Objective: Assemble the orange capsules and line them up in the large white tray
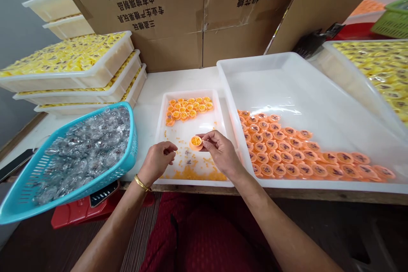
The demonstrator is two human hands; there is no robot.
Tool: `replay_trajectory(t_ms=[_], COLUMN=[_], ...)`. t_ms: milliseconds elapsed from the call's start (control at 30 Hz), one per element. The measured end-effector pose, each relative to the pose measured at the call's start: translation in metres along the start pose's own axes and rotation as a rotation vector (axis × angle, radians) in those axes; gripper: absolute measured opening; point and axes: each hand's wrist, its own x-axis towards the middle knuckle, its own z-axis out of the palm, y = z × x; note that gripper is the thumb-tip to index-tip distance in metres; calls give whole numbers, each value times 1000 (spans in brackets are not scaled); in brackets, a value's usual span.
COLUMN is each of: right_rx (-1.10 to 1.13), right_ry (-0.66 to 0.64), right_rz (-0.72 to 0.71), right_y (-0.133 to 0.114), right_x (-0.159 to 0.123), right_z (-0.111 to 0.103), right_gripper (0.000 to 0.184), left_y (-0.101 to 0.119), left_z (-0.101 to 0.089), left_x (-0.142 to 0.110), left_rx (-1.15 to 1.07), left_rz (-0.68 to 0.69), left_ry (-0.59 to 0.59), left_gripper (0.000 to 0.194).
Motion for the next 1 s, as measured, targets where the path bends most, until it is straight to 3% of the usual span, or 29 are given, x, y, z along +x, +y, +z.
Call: replay_trajectory(t_ms=[300, 467, 633, 833, 1000], right_rx=[-55, -29, -14, -1, -12], right_ry=[-13, 16, 31, 64, 43], right_rz=[-19, -10, -2, -12, 7], right_y=[3, 2, 1, -1, -2], right_x=[0, 0, 0, 0, 0], right_z=[0, 0, 0, 0, 1], right_gripper=[14, 14, 16, 20, 20], left_y=[12, 10, 7, 9, 4], left_z=[-2, 2, 13, 33, 26], left_x=[1, -4, 3, 26, 31], left_rx=[-28, 356, 532, 457, 364], left_rz=[63, 103, 214, 186, 94], left_ry=[61, -57, 0, -76, -57], left_gripper=[12, 24, 17, 15, 12])
